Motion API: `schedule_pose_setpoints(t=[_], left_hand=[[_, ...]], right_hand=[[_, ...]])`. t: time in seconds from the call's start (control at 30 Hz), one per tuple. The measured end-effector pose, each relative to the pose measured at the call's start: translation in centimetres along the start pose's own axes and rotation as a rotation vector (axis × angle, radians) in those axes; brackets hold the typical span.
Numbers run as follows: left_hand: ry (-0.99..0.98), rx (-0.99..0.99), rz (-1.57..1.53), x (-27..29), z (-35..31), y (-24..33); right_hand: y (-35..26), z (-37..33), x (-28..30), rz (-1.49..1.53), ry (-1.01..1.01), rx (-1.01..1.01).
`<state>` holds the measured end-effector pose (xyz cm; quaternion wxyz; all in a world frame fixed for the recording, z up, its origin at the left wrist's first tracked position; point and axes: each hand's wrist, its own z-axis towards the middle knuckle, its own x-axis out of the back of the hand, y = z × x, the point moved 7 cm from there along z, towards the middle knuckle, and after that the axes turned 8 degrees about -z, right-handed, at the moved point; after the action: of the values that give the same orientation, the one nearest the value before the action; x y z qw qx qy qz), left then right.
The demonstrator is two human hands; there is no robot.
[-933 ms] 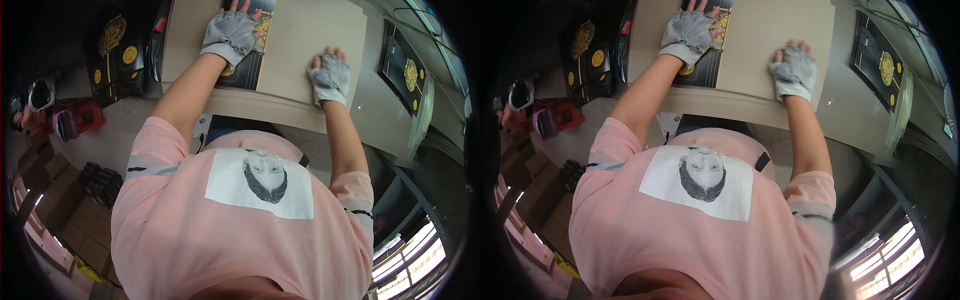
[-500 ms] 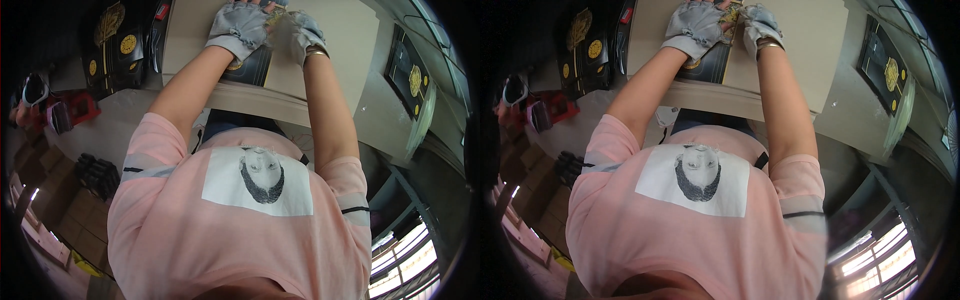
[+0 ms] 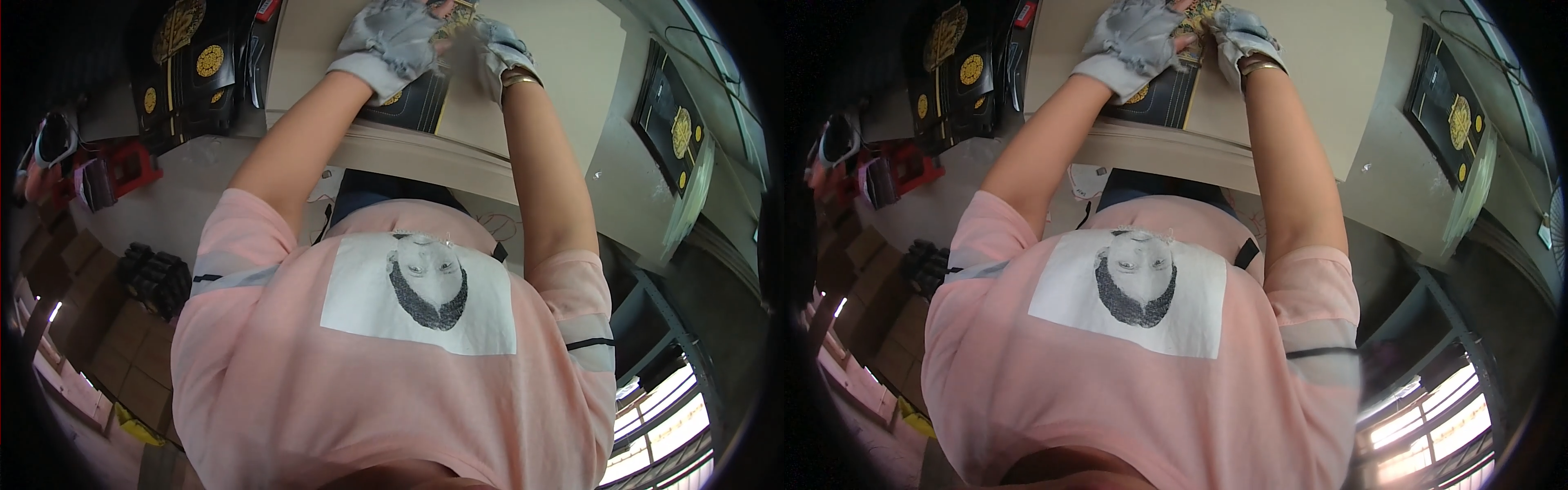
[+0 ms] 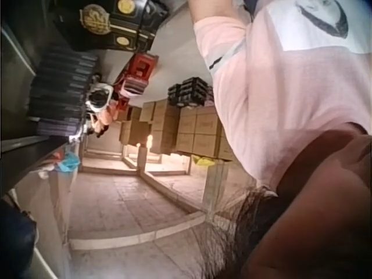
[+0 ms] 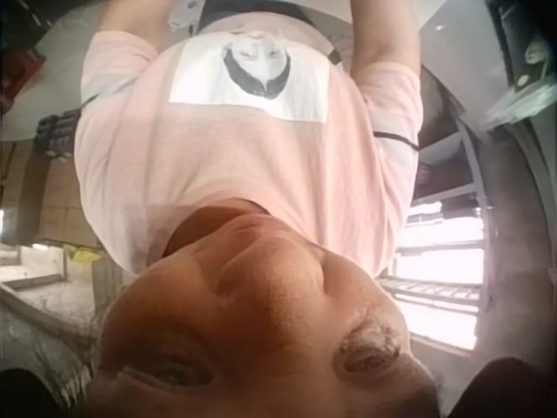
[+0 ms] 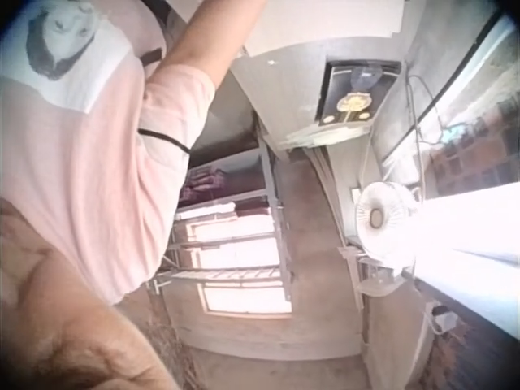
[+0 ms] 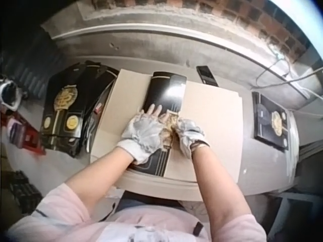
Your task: The recorder is folding and stacking printed paper packaging boxes at a workspace.
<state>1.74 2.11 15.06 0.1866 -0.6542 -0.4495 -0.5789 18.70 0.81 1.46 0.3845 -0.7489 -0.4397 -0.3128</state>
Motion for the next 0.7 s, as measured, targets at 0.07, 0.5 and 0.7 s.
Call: schedule_pose_setpoints(t=[0.07, 0.5, 0.7], left_hand=[[0.360, -0.298, 0.134, -2.4, 1.2, 3.0], [0.050, -0.102, 0.126, -7.7, -9.4, 0.1], [0.078, -0.113, 0.104, -7.9, -9.3, 0.3]], right_hand=[[14.0, 7.9, 0.8, 0.128, 0.163, -0.086], [-4.0, -4.1, 4.4, 0.702, -0.140, -0.130], [-2.3, -1.1, 4.0, 0.022, 0.062, 0.004]])
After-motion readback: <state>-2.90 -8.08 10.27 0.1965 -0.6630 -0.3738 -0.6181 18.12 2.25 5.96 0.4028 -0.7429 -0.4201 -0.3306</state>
